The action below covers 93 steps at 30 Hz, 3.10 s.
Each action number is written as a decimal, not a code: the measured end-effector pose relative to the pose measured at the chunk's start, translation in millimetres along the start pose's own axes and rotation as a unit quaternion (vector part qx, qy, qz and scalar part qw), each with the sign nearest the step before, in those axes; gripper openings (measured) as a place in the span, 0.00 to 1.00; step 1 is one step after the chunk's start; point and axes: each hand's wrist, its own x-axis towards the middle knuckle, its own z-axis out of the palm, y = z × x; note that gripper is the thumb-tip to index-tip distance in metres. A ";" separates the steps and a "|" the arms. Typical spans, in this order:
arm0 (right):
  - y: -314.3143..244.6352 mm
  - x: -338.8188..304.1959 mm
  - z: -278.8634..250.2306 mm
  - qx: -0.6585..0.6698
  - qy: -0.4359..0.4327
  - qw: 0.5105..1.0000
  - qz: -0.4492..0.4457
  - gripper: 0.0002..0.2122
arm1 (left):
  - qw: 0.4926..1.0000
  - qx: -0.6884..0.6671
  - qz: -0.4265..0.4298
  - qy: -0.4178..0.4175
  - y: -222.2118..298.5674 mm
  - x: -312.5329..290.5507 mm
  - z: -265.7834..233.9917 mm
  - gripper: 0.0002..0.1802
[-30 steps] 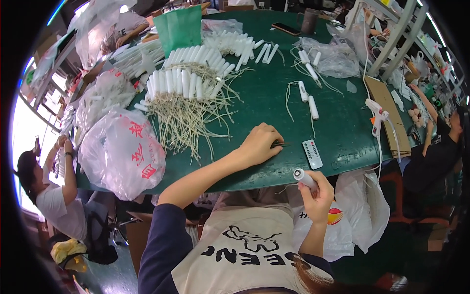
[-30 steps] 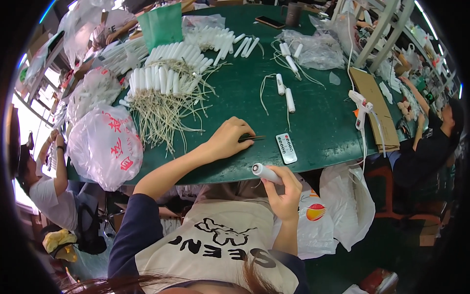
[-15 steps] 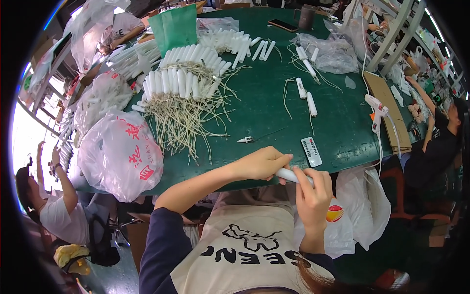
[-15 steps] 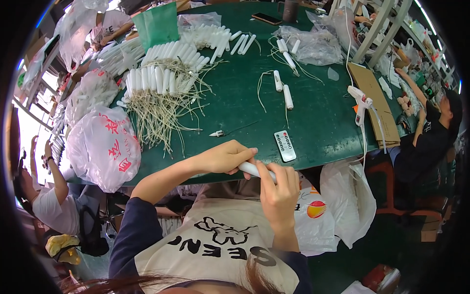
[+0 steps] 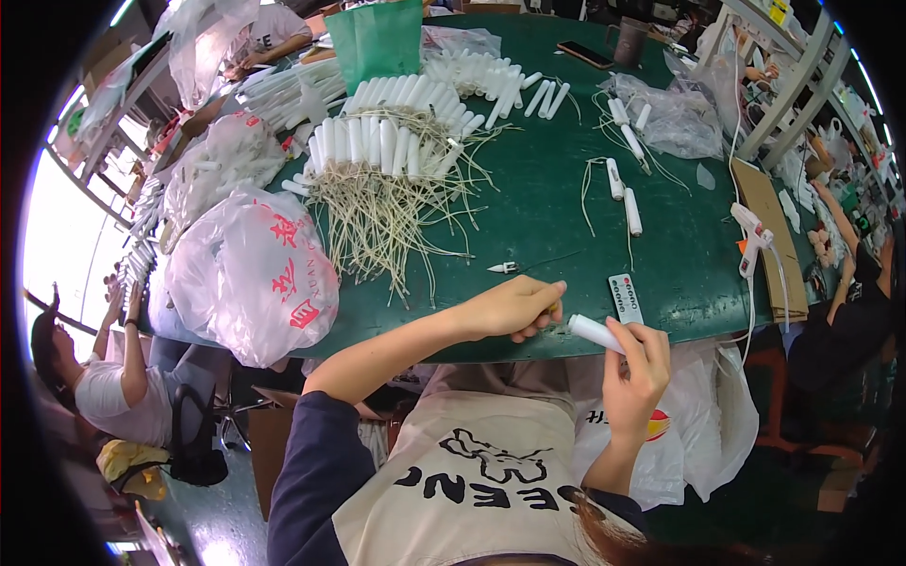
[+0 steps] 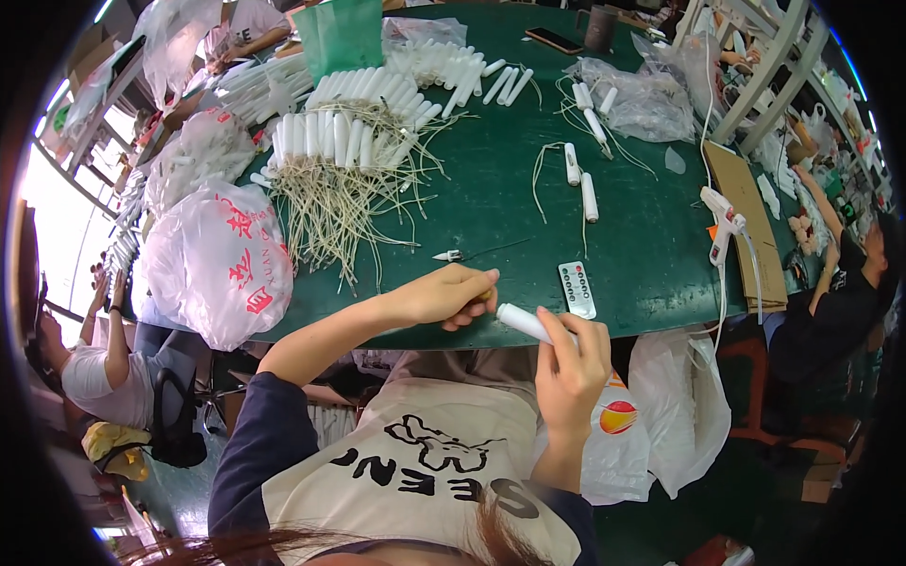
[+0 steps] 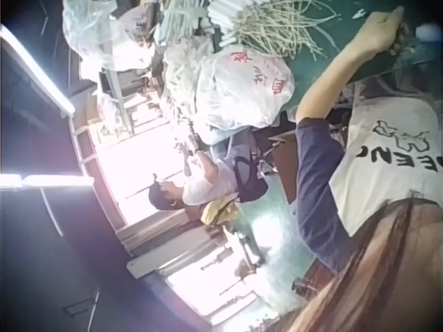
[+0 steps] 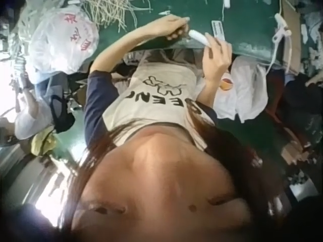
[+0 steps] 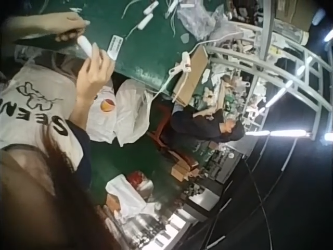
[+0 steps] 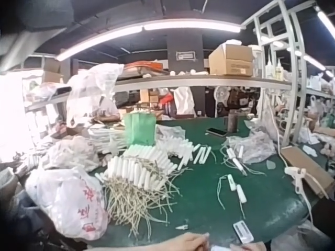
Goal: Assembling plastic tube components by connecting rods and bases at a factory workstation.
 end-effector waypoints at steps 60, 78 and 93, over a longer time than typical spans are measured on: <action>23.7 -24.2 6.4 0.037 -0.154 0.987 0.031 0.06 | 0.765 0.497 0.201 0.356 58.7 97.1 -89.1 0.17; 46.9 -45.0 -19.1 0.008 -0.129 0.990 0.057 0.07 | 0.639 0.662 0.257 0.296 16.7 234.2 -30.3 0.08; 48.6 -47.8 -17.3 0.017 -0.140 0.988 0.062 0.08 | 0.845 0.107 0.314 0.419 83.0 202.1 -87.3 0.17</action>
